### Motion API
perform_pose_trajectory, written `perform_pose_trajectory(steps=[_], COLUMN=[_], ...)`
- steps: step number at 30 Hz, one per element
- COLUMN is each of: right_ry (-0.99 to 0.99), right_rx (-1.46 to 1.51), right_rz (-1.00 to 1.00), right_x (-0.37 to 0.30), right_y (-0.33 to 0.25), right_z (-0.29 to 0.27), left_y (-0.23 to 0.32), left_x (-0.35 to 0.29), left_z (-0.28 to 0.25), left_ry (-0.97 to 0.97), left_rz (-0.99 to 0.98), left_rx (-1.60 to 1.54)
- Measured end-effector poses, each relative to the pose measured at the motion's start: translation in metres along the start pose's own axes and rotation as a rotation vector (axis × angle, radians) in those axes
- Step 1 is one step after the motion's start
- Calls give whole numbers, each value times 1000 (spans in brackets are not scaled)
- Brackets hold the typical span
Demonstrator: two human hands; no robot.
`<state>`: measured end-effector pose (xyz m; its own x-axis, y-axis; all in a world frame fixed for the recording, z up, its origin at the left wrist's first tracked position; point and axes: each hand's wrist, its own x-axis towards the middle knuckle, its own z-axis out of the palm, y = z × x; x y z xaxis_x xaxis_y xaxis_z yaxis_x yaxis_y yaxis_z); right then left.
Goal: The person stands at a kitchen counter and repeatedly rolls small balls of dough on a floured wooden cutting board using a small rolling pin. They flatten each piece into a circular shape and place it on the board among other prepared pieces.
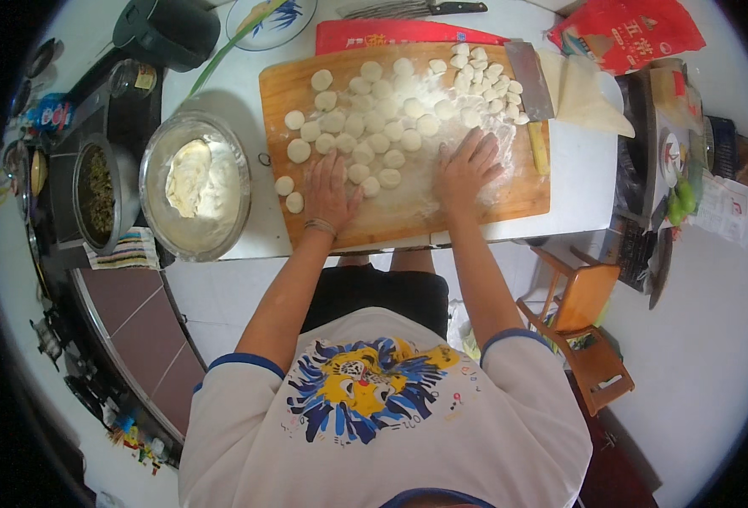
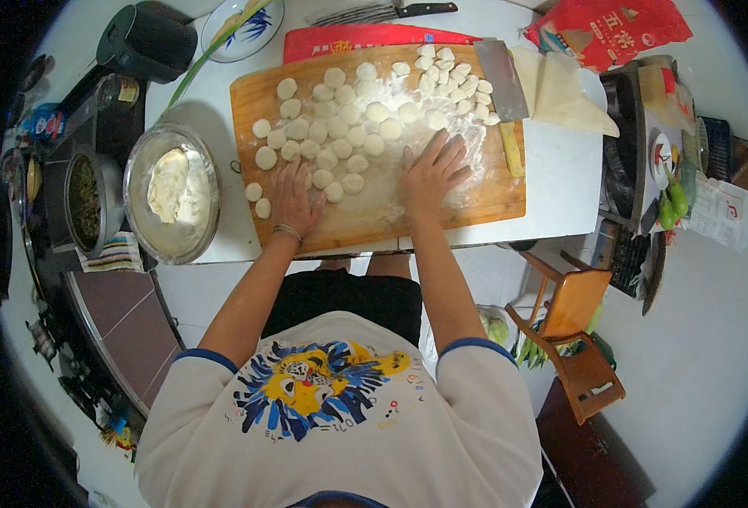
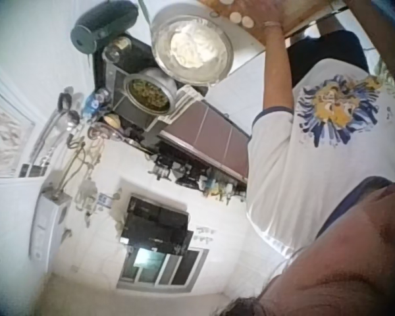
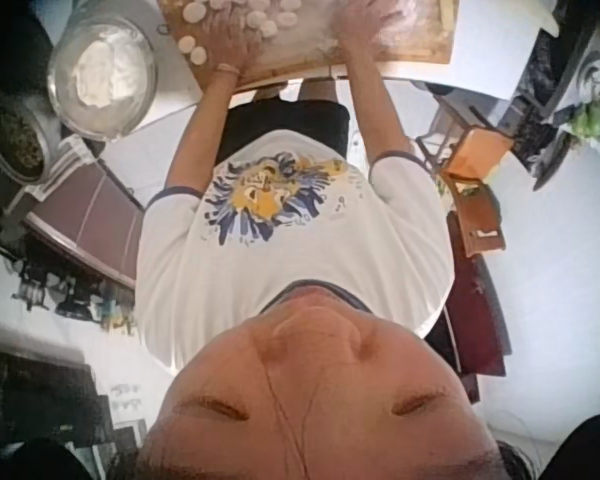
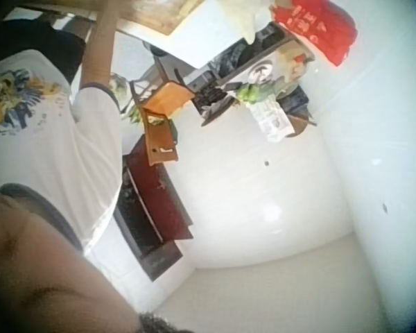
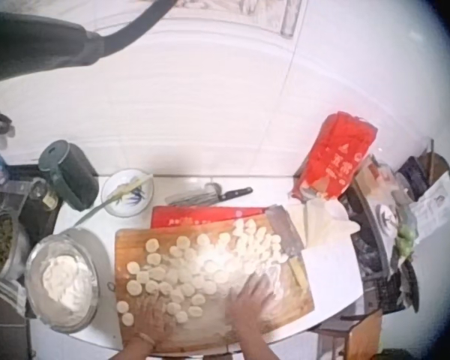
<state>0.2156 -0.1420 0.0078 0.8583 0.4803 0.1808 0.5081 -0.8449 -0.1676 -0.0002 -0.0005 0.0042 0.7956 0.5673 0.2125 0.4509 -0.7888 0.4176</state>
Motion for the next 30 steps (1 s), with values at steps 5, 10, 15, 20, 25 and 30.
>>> perform_pose_trajectory(steps=[5,10,15,20,25,30], right_ry=[-85,-19,-207,-153,-428,-252], right_rx=[320,830,444,369,675,890], right_rz=[58,76,-142,-252,122,15], right_x=[5,5,-17,-18,-6,65], right_y=[8,51,51,39,16,-18], right_z=[2,-27,-39,-43,-44,-18], left_y=[2,5,-1,-4,-4,-6], left_x=[2,1,0,-2,-1,-3], left_z=[-2,-5,2,6,4,8], left_ry=[-28,-18,-1,18,19,41], left_rz=[-6,-21,-3,3,-7,-3], left_rx=[29,29,19,3,-3,-20])
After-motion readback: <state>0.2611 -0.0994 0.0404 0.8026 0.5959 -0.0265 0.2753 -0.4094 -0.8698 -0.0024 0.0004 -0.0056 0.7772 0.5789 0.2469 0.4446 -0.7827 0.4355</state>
